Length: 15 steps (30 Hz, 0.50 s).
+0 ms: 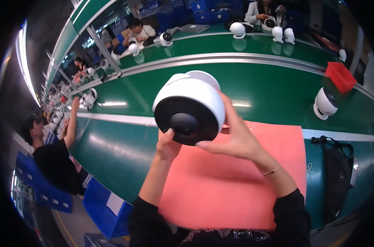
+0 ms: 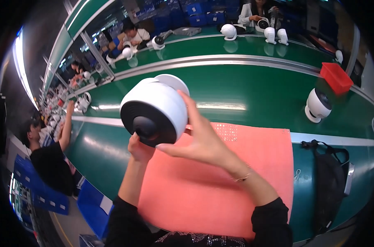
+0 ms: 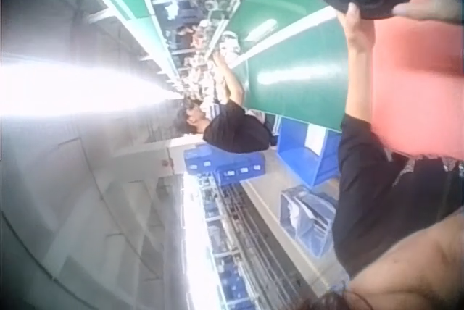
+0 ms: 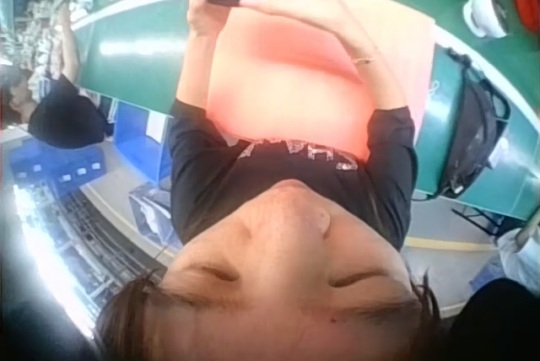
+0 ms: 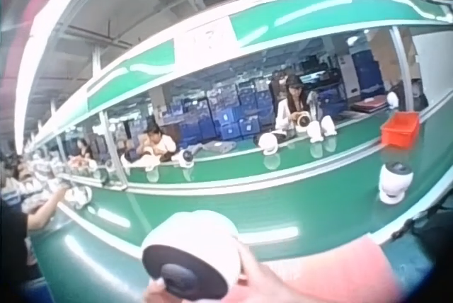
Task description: Assembling components of dome-shaped security cameras on a factory production line.
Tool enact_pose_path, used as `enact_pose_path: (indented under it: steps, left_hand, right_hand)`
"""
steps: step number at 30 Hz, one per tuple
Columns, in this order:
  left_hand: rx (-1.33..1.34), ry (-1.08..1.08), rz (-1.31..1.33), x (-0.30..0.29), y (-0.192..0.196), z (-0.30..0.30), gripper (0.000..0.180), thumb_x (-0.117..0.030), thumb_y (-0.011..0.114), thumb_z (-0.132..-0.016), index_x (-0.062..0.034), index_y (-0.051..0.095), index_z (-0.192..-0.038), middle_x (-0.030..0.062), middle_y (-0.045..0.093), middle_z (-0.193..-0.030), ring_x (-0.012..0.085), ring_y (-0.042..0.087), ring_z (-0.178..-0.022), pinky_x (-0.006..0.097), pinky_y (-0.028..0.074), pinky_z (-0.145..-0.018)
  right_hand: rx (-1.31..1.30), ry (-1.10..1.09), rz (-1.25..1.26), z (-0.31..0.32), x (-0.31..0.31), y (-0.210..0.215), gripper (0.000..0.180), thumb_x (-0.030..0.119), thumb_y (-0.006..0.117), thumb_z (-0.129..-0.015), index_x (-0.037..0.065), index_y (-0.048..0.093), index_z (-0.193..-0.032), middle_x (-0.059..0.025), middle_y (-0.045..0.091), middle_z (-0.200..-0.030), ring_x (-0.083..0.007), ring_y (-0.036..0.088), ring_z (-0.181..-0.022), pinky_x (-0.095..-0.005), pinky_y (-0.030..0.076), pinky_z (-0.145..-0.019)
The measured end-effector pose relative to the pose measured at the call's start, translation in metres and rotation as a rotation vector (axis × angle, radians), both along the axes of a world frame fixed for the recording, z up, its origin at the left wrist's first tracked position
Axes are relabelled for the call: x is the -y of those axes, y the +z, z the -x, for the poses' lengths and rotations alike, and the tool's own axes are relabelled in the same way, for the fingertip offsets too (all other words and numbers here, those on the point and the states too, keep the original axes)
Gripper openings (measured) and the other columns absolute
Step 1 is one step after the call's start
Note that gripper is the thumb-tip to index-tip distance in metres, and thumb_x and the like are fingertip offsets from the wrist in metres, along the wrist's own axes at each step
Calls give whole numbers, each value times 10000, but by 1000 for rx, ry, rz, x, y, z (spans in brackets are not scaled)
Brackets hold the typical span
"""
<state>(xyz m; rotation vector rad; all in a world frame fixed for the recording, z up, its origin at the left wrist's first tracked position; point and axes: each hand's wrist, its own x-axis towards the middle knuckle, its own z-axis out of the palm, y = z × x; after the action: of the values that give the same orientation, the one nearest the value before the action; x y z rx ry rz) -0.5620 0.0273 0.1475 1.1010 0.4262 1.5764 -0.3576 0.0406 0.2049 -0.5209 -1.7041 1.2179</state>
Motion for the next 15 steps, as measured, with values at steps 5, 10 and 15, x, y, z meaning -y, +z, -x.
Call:
enact_pose_path:
  steps: [5,10,15]
  left_hand:
    - [251,77,-96,-21,0,-26,766,-576,460,-775,-84,314,-1344,136,406,-1316,331,417,-1205,480,372,-988]
    - [176,121,-133,-30,0,-36,700,-542,437,-795,-90,361,-1325,129,419,-1319,312,439,-1189,460,380,-979]
    - [73,-4,135,-40,-1,-45,562,-440,363,-926,-68,317,-1344,129,392,-1345,285,392,-1236,448,304,-1041]
  right_hand:
    - [-143,-85,-107,22,-3,-2,955,100,771,-638,75,206,-1407,-190,477,-1243,-278,506,-1142,-394,423,-966]
    - [-121,-139,-148,19,-7,-6,940,98,772,-634,73,224,-1397,-191,472,-1244,-281,513,-1132,-386,453,-937]
    - [-215,-312,-20,15,-30,-24,927,104,778,-630,114,223,-1374,-155,388,-1294,-284,484,-1141,-403,488,-894]
